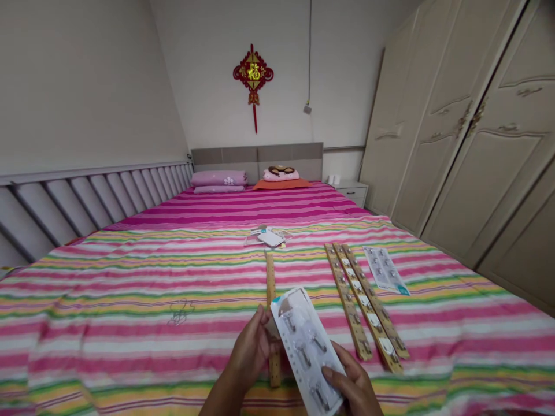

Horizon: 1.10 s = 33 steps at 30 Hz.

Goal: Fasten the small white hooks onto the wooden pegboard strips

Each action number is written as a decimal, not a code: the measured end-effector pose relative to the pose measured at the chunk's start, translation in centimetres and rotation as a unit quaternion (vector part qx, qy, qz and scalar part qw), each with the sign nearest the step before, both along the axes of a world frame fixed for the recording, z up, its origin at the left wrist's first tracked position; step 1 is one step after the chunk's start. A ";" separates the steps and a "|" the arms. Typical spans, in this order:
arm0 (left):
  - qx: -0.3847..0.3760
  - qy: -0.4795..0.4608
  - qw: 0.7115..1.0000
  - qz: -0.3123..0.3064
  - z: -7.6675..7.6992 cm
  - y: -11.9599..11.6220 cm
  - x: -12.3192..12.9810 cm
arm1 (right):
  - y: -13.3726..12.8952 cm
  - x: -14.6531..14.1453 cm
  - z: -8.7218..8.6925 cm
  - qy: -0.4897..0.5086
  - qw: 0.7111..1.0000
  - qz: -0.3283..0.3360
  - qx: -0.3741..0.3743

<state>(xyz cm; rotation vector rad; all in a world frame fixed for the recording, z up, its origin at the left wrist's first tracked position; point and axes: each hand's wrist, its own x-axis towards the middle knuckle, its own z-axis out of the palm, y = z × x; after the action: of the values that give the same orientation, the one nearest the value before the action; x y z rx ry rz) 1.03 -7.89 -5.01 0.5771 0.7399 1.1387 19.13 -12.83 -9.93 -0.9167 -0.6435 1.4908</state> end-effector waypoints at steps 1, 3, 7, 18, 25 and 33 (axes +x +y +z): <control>-0.006 0.009 1.000 -0.008 0.1 -0.1 -0.2 | -0.2 0.1 0.2 -0.011 1.000 0.004 0.002; -0.022 0.033 0.999 -0.029 0.4 -0.5 -0.6 | -0.5 0.2 0.6 -0.036 0.999 0.014 0.004; -0.069 0.068 0.993 -0.073 1.2 -1.3 -1.2 | -0.9 0.5 1.3 -0.053 0.998 0.029 0.013; -0.011 0.083 0.994 -0.064 2.1 -2.2 -0.8 | -1.2 0.5 0.4 -0.005 1.000 0.020 -0.006; -0.003 0.124 0.989 -0.084 2.2 -2.3 -1.9 | -1.6 1.0 1.1 -0.005 0.999 0.052 -0.004; 0.057 0.202 0.971 -0.114 2.9 -2.5 -2.7 | -1.8 1.5 2.4 -0.035 0.997 0.066 -0.006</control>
<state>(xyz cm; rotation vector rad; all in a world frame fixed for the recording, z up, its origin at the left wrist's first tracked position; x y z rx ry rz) -1.64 -10.42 -2.11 0.9849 0.9316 0.8618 20.64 -14.68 -7.56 -0.9540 -0.7597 1.5854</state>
